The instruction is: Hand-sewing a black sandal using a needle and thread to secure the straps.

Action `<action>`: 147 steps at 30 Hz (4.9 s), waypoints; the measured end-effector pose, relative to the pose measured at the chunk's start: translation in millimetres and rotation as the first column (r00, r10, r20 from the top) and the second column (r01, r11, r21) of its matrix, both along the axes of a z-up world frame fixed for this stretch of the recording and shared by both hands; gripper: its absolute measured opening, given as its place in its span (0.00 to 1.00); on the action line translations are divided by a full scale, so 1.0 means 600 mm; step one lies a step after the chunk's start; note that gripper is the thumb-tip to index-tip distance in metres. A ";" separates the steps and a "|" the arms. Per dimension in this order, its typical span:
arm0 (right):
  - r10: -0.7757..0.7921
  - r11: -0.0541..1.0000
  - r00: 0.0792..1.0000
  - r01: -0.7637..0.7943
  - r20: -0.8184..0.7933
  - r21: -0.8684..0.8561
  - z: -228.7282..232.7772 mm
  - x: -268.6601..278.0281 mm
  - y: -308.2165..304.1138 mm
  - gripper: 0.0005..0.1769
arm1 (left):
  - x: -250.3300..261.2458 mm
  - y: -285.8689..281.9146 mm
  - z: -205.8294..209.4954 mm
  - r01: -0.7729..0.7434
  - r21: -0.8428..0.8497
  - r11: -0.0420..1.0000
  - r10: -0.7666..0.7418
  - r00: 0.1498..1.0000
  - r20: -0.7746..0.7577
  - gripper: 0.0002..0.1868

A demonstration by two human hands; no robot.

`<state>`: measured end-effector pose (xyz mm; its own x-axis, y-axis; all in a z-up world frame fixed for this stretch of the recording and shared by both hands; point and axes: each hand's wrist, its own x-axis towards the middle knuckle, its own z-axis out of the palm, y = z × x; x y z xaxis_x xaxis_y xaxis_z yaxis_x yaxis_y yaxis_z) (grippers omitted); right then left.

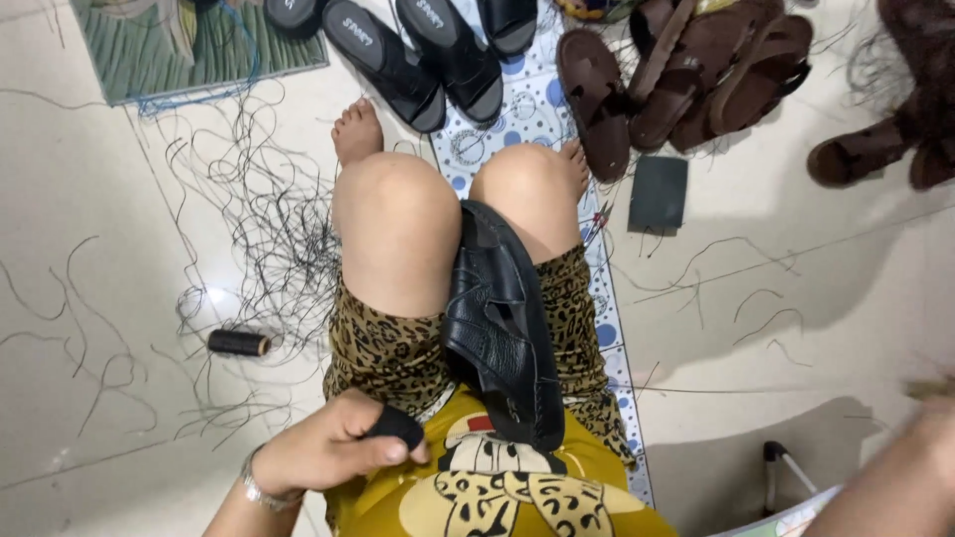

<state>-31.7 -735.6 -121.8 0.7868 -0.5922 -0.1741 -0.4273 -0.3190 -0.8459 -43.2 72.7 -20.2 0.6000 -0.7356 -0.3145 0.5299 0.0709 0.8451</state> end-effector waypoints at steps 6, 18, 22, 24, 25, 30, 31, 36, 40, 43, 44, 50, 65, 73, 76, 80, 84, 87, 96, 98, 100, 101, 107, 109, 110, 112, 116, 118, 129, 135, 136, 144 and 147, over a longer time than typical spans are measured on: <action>0.806 0.546 0.591 -0.725 -0.028 0.420 0.154 -0.002 0.690 0.34 | 0.098 -0.060 0.053 -0.547 -0.644 0.534 0.592 0.786 -0.177 0.15; 0.570 0.327 0.770 -0.534 0.288 0.780 0.096 0.017 0.741 0.21 | 0.134 0.023 -0.005 -0.958 -0.027 0.286 0.938 0.285 -0.195 0.18; 0.664 0.413 0.732 -0.532 0.156 0.739 0.119 0.041 0.669 0.16 | 0.103 0.097 -0.031 -0.874 0.013 0.487 0.857 0.474 -0.201 0.17; 0.479 0.831 0.853 -0.362 -0.209 0.423 0.169 0.090 0.643 0.33 | 0.103 0.114 0.004 -0.756 0.637 0.149 0.408 0.634 0.657 0.11; 0.489 0.826 0.849 -0.376 -0.202 0.420 0.189 0.088 0.640 0.33 | 0.088 0.105 0.017 -0.764 0.630 0.140 0.416 0.623 0.663 0.11; 0.932 0.361 0.362 -0.931 -0.013 -0.046 0.213 0.037 0.653 0.16 | 0.009 -0.011 0.018 -0.246 0.703 0.667 0.457 0.881 -0.125 0.07; 0.935 0.354 0.355 -0.934 -0.012 -0.055 0.225 0.042 0.673 0.16 | 0.010 -0.049 0.020 -0.258 0.699 0.667 0.464 0.878 -0.118 0.07; 0.948 0.177 0.197 -0.979 -0.250 -0.100 0.278 0.068 0.741 0.31 | -0.002 -0.173 0.021 -0.303 0.267 0.915 0.377 0.878 -0.294 0.06; 0.949 0.140 0.176 -0.979 -0.261 -0.149 0.280 0.077 0.745 0.32 | -0.013 -0.187 0.008 -0.422 0.242 0.873 0.464 0.873 -0.150 0.06; 0.952 0.086 0.133 -0.981 -0.276 -0.174 0.288 0.086 0.748 0.32 | -0.006 -0.187 0.019 -0.384 0.252 0.888 0.425 0.896 -0.133 0.06; 0.946 0.051 0.111 -0.979 -0.304 -0.199 0.288 0.087 0.748 0.31 | -0.003 -0.188 0.024 -0.369 0.291 0.883 0.414 0.903 -0.111 0.06; 0.873 -0.124 0.036 -0.948 -0.487 -0.293 0.302 0.084 0.759 0.30 | -0.004 -0.198 0.030 -0.410 0.311 0.858 0.401 0.911 0.095 0.07; 0.894 -0.054 0.128 -0.920 -0.429 -0.387 0.282 0.083 0.812 0.11 | 0.023 -0.135 0.008 -0.733 0.156 0.662 -0.089 0.131 0.987 0.13; 0.897 -0.088 0.113 -0.902 -0.427 -0.423 0.280 0.095 0.815 0.13 | 0.011 -0.098 0.046 -0.391 0.031 0.920 0.304 0.761 0.573 0.06; 0.914 -0.114 0.077 -0.894 -0.399 -0.433 0.289 0.107 0.815 0.10 | -0.002 -0.083 0.029 -0.187 0.057 0.981 0.173 0.964 0.200 0.07; 0.917 -0.144 0.030 -0.904 -0.397 -0.403 0.293 0.118 0.815 0.08 | -0.018 -0.046 -0.004 -0.107 0.384 0.917 0.012 0.970 0.243 0.11; 0.910 -0.168 0.011 -0.904 -0.414 -0.393 0.297 0.119 0.817 0.07 | -0.010 -0.025 0.038 -0.220 0.089 0.971 0.218 0.975 0.035 0.03; 0.907 -0.217 -0.042 -0.900 -0.419 -0.378 0.298 0.123 0.815 0.08 | -0.009 -0.069 0.025 -0.391 -0.368 0.844 0.383 0.919 -0.098 0.06; 0.875 -0.281 -0.134 -0.923 -0.465 -0.263 0.307 0.158 0.824 0.05 | -0.016 -0.179 -0.016 -0.454 0.467 0.759 0.521 0.853 -0.017 0.11; 0.860 -0.308 -0.120 -0.896 -0.496 -0.319 0.296 0.133 0.824 0.06 | -0.020 -0.178 -0.013 -0.451 0.396 0.800 0.516 0.854 -0.071 0.12; 0.838 -0.328 -0.077 -0.863 -0.540 -0.385 0.295 0.114 0.808 0.09 | -0.022 -0.178 -0.016 -0.441 0.299 0.847 0.490 0.864 -0.113 0.13; 0.836 -0.307 -0.048 -0.866 -0.546 -0.394 0.301 0.103 0.795 0.09 | -0.026 -0.176 -0.017 -0.487 0.274 0.830 0.533 0.836 -0.130 0.13; 0.740 0.033 0.203 -0.963 -0.641 -0.267 0.366 0.095 0.660 0.12 | -0.024 -0.144 -0.029 -0.589 0.306 0.748 0.624 0.781 -0.021 0.11; 0.848 0.211 0.271 -0.961 -0.455 -0.179 0.328 0.088 0.654 0.20 | -0.019 -0.129 -0.029 -0.605 0.271 0.749 0.598 0.793 0.118 0.11; 0.900 0.380 0.370 -0.925 -0.230 -0.002 0.295 0.082 0.666 0.20 | -0.018 -0.123 -0.031 -0.625 0.303 0.719 0.605 0.778 0.168 0.12; 0.872 0.481 0.490 -0.853 -0.005 0.204 0.234 0.064 0.694 0.21 | -0.019 -0.111 -0.030 -0.647 0.329 0.688 0.609 0.761 0.223 0.13; 0.749 0.222 0.586 -0.662 0.309 0.716 0.206 0.050 0.731 0.09 | -0.030 -0.095 -0.031 -0.639 0.398 0.659 0.638 0.754 0.154 0.14; 0.733 0.171 0.590 -0.641 0.338 0.748 0.232 0.052 0.738 0.08 | -0.034 -0.088 -0.032 -0.621 0.380 0.685 0.628 0.768 0.123 0.15; 0.910 0.110 0.301 -0.838 -0.285 -0.534 0.240 0.047 0.775 0.17 | -0.026 -0.092 -0.029 -0.509 0.484 0.712 0.533 0.840 0.099 0.13; 0.611 0.661 0.775 -0.611 -0.160 -0.436 0.119 0.047 0.686 0.07 | -0.014 -0.077 -0.013 -0.594 0.403 0.697 0.472 0.802 0.366 0.10; 0.614 0.659 0.772 -0.616 -0.164 -0.432 0.113 0.052 0.637 0.07 | -0.021 -0.052 -0.027 -0.594 0.407 0.694 0.475 0.802 0.362 0.10; -0.507 0.859 0.854 0.491 -0.115 -0.142 0.076 0.004 0.175 0.01 | 0.000 0.077 -0.056 -0.752 0.641 -0.155 -0.318 0.652 0.688 0.10; -0.712 0.690 0.697 0.675 -0.080 -0.263 0.026 -0.053 0.066 0.13 | 0.019 0.039 -0.045 -0.889 0.448 0.090 -0.323 0.400 0.858 0.10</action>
<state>-63.3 -695.9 -105.9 0.1069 -0.9915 -0.0748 -0.7184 -0.0250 -0.6952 -31.6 96.4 -47.0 0.9639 0.0362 0.2639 -0.0391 -0.9608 0.2744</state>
